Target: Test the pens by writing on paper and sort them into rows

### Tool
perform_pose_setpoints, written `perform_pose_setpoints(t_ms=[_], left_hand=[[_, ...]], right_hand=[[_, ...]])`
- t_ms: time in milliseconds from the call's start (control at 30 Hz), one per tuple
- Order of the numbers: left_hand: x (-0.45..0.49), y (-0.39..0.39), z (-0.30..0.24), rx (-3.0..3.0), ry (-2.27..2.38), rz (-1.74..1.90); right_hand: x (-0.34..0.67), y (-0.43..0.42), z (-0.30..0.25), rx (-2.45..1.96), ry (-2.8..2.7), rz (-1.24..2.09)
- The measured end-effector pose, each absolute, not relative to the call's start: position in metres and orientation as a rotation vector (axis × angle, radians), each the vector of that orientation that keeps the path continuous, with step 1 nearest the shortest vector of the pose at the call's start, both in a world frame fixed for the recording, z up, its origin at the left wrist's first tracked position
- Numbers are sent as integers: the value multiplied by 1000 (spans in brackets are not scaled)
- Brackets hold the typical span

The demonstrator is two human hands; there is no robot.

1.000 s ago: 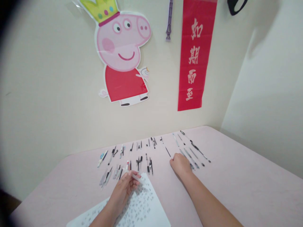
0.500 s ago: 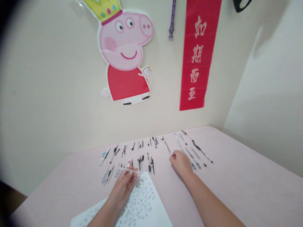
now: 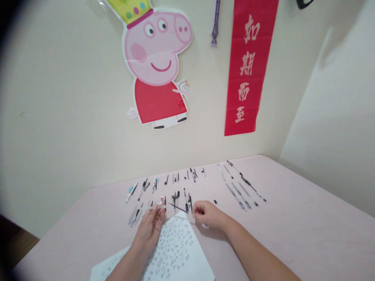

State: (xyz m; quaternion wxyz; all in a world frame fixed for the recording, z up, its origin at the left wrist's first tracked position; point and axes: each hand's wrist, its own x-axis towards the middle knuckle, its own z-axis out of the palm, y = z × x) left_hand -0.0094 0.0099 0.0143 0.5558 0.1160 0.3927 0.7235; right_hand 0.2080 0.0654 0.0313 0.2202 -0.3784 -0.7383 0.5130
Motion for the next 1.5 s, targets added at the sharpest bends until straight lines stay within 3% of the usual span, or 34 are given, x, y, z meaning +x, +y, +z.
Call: perform_pose_setpoints(t_ms=[700,1133,1500], left_hand=[[-3,6,15,525,981,1619],[4,-2,21,699,974,1423],[5,-6,23,697,880,1301]], right_hand=[[208,66,27,-1028,-2029,1449],[194,59,26,-834,-1727,1767],[188,54,25,-816,-1766,1774]])
